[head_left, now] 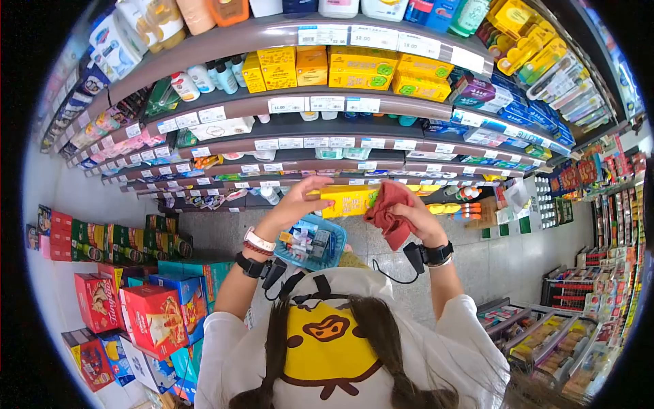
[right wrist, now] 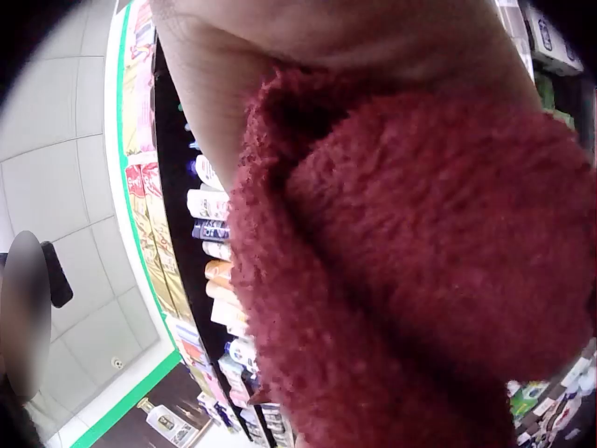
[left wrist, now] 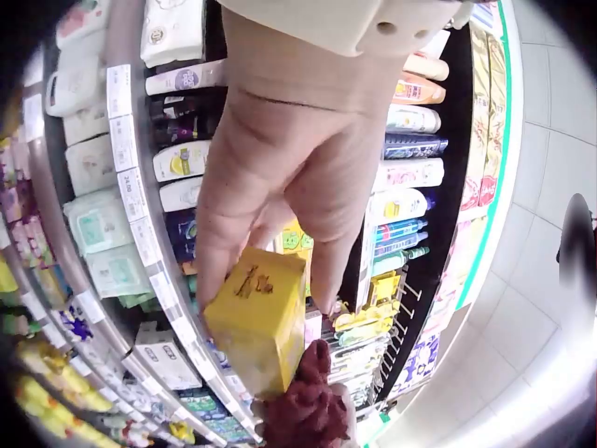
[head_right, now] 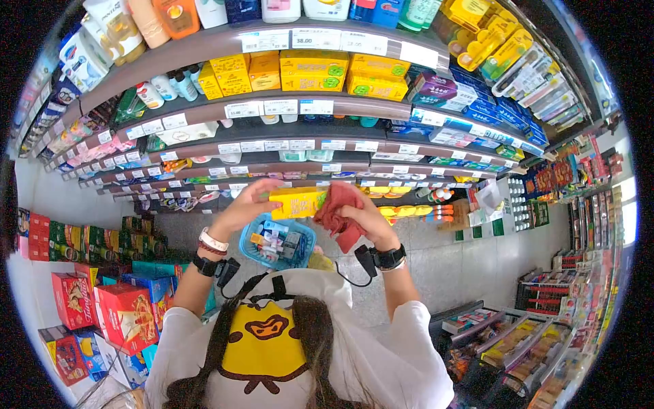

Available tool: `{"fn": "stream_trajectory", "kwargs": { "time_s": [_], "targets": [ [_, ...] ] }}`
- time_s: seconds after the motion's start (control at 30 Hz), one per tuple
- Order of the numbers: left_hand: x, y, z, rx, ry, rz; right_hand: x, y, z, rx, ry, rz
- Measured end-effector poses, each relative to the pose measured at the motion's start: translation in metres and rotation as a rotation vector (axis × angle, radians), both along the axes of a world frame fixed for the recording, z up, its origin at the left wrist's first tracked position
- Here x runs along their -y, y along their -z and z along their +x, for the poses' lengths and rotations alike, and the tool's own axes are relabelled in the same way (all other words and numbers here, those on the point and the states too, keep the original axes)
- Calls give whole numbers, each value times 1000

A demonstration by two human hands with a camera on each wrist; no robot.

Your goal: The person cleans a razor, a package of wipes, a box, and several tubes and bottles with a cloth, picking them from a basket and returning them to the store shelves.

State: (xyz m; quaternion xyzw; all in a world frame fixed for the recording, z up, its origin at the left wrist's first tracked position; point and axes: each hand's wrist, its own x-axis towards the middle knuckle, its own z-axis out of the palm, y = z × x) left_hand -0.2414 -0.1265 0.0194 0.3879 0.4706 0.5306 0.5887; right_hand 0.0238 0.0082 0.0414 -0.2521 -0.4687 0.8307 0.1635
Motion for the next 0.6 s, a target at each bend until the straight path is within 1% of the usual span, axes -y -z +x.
{"fn": "stream_trajectory", "kwargs": {
  "time_s": [0.07,0.1,0.17,0.23,0.3,0.37,0.4,0.43,0.5,0.53,0.57,0.6],
  "targets": [
    [-17,1,11,83,-125,84,-8,-5,5,-9,74,93],
    [-27,0,16,71,-175,98,-13,-8,7,-14,111,140],
    [-46,-14,28,45,-272,124,-29,-7,10,75,237,363],
    [-68,-33,44,-45,-346,197,-44,-9,14,82,340,402],
    [-97,-44,55,-162,-397,260,-56,-29,14,95,409,483],
    [-129,-48,63,-263,-434,392,-80,-34,17,81,436,561],
    [-145,-50,66,-315,-454,458,-99,-26,20,52,475,615],
    [-160,-52,69,-314,-490,478,-109,-30,20,55,555,718],
    [-188,-55,76,-316,-561,520,-139,-31,22,65,564,796],
    [-199,-60,79,-403,-622,549,-148,-36,19,44,583,817],
    [-209,-64,84,-379,-654,550,-150,-50,15,15,566,766],
    [-219,-67,88,-355,-686,551,-154,-56,11,2,625,811]
  ]
}}
